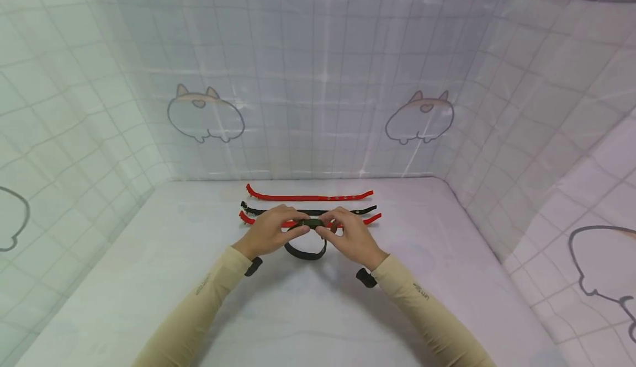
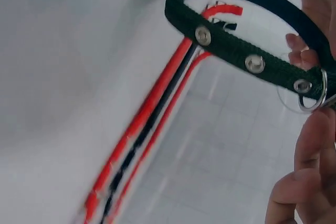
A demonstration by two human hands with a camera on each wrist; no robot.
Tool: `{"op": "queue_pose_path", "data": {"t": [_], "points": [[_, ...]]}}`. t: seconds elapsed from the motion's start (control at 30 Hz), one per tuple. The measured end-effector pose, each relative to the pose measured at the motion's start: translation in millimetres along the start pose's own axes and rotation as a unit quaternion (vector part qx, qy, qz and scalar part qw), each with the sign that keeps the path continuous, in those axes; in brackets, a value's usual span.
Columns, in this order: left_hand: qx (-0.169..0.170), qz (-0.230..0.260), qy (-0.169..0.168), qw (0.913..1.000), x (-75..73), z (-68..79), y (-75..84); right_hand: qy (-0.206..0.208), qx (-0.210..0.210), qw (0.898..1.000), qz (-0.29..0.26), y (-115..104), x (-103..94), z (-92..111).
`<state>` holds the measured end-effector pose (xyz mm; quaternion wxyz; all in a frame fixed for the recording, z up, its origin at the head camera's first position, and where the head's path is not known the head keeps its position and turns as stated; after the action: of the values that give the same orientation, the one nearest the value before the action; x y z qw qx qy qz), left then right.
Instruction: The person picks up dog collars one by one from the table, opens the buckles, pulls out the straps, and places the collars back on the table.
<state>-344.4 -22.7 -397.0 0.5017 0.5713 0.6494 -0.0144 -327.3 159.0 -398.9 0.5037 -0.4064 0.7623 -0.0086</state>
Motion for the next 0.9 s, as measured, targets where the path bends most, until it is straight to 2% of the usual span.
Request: {"op": "queue_pose_path", "data": {"t": [0.2,0.27,0.47,0.9], "points": [[0.034,-0.028,-0.016,0.9989,1.1,-4.3,12.8,-0.025,-0.025,0.997,0.063,-8,-5.8,-5],[0.037,-0.034,-0.017,0.9986,0.8,-5.4,14.6,-0.027,-0.025,0.997,0.068,-9,-8.0,-6],[0.016,-0.024,-0.010,0.9995,-2.5,-6.8,10.7,-0.014,0.003,1.000,0.027,-4,-10.2,-5],[0.012,0.001,0.006,0.9999,-9.5,-7.7,8.1,0.020,0.005,1.000,-0.005,-2,-12.7,-8]]}}
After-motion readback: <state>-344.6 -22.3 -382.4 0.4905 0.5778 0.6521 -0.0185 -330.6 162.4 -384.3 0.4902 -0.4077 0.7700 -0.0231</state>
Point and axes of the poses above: each hand's wrist, its own z-axis away from the middle knuckle, its own x-axis out of the palm, y = z × x, the point moved 7 cm from there along -z, towards the middle knuckle, and after that the axes turned 14 degrees about z, right-handed, at the moved point
